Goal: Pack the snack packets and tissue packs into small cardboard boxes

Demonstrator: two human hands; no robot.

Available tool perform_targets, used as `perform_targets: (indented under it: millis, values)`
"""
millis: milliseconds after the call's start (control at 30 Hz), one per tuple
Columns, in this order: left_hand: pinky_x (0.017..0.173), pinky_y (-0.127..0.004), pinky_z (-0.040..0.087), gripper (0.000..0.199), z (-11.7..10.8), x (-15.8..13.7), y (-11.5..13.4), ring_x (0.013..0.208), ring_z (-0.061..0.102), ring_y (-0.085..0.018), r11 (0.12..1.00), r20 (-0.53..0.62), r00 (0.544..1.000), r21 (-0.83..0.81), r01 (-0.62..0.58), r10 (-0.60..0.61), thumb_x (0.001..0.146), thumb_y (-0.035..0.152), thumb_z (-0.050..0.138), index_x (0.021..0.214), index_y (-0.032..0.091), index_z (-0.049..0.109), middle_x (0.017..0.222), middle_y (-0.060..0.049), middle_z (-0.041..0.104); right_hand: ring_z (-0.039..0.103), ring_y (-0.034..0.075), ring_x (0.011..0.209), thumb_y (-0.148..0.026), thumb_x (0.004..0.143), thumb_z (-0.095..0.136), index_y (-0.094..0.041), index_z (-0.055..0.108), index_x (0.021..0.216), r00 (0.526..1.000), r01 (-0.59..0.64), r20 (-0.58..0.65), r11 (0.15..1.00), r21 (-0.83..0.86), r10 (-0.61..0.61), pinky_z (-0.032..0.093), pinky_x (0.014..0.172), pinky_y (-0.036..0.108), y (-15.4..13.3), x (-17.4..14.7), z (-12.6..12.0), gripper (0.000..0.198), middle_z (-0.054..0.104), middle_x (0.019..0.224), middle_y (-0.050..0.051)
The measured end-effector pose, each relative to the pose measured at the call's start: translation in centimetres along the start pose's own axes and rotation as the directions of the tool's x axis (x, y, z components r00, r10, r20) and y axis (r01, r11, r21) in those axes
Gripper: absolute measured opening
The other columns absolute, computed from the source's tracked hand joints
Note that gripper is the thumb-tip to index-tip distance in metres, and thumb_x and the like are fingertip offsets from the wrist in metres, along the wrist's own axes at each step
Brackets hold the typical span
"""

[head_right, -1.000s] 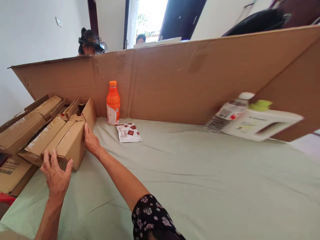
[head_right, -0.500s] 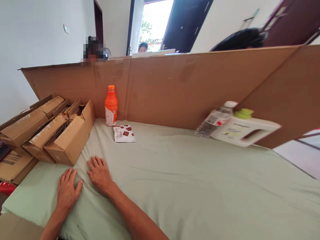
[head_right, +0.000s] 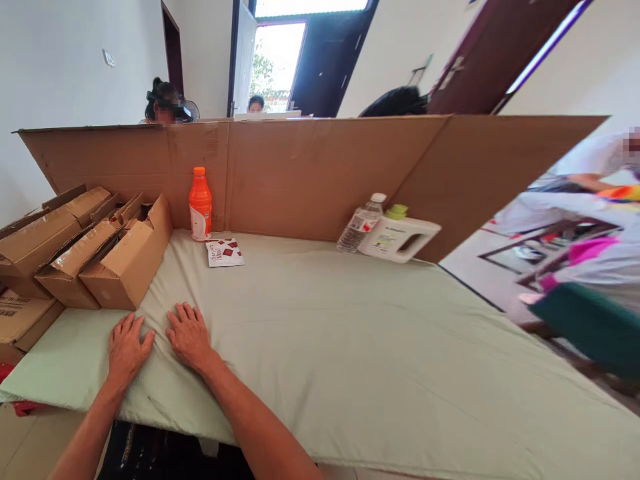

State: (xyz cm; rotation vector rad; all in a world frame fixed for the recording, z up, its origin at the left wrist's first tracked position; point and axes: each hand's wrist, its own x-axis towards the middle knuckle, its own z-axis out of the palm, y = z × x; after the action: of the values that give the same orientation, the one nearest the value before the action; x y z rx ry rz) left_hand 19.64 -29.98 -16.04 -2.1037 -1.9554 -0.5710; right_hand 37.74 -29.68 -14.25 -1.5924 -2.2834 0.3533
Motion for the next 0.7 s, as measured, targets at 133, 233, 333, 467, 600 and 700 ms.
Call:
perform_targets:
  millis: [133, 233, 333, 467, 600, 700]
  values:
    - [0.108, -0.055, 0.046, 0.035, -0.3, 0.1, 0.2, 0.130, 0.055, -0.030, 1.000, 0.019, 1.000, 0.019, 0.015, -0.015, 0.095, 0.035, 0.067, 0.125, 0.017, 0.063, 0.139, -0.012, 0.058, 0.033, 0.026, 0.152, -0.034, 0.102, 0.047, -0.021, 0.053, 0.147, 1.000, -0.005, -0.001, 1.000, -0.006, 0.005, 0.023, 0.124, 0.046, 0.1, -0.3, -0.1, 0.047, 0.042, 0.162, 0.010]
    - [0.110, -0.055, 0.044, 0.036, -0.5, 0.1, 0.5, 0.132, 0.053, -0.030, 0.999, 0.039, 0.999, 0.030, 0.026, -0.027, 0.094, 0.034, 0.067, 0.126, 0.017, 0.063, 0.141, -0.012, 0.058, 0.034, 0.027, 0.151, -0.033, 0.102, 0.048, -0.022, 0.053, 0.147, 1.000, -0.005, -0.002, 1.000, -0.003, 0.005, 0.023, 0.124, 0.045, 0.1, -0.4, -0.2, 0.047, 0.044, 0.161, 0.009]
    - [0.112, -0.054, 0.041, 0.038, -1.0, -0.1, 1.0, 0.134, 0.052, -0.032, 0.999, 0.083, 0.996, 0.037, 0.031, -0.034, 0.094, 0.031, 0.066, 0.128, 0.014, 0.064, 0.143, -0.015, 0.058, 0.035, 0.027, 0.150, -0.032, 0.101, 0.050, -0.021, 0.055, 0.145, 1.000, -0.002, 0.005, 1.000, -0.002, 0.002, 0.023, 0.124, 0.045, 0.1, -0.7, -0.2, 0.046, 0.045, 0.160, 0.009]
    - [0.113, -0.054, 0.039, 0.040, -2.4, -0.2, 1.4, 0.136, 0.050, -0.037, 0.999, 0.178, 0.984, 0.037, 0.019, -0.025, 0.095, 0.029, 0.062, 0.129, 0.008, 0.064, 0.146, -0.023, 0.054, 0.040, 0.025, 0.148, -0.031, 0.098, 0.056, -0.023, 0.059, 0.142, 0.999, 0.031, 0.041, 0.999, -0.026, -0.030, 0.029, 0.120, 0.041, 1.1, -0.3, -0.8, 0.045, 0.048, 0.158, 0.008]
    - [0.104, -0.053, 0.048, 0.029, -3.6, 2.2, 1.9, 0.120, 0.061, -0.029, 1.000, 0.313, 0.950, 0.006, -0.023, 0.020, 0.095, 0.033, 0.066, 0.118, 0.014, 0.067, 0.128, -0.013, 0.066, 0.045, 0.026, 0.144, -0.028, 0.098, 0.056, -0.023, 0.065, 0.134, 0.996, 0.052, 0.075, 0.994, -0.097, -0.045, 0.036, 0.114, 0.044, 3.7, 3.8, -2.7, 0.037, 0.055, 0.152, 0.012]
    - [0.095, -0.048, 0.055, 0.026, -3.2, 5.5, 3.0, 0.106, 0.066, -0.023, 0.994, 0.401, 0.910, -0.081, -0.077, 0.103, 0.097, 0.037, 0.066, 0.111, 0.016, 0.067, 0.115, -0.007, 0.069, 0.042, 0.030, 0.145, -0.025, 0.100, 0.050, -0.017, 0.061, 0.136, 0.998, 0.036, 0.062, 0.984, -0.174, -0.025, 0.035, 0.114, 0.047, 5.6, 8.6, -3.9, 0.039, 0.051, 0.153, 0.017]
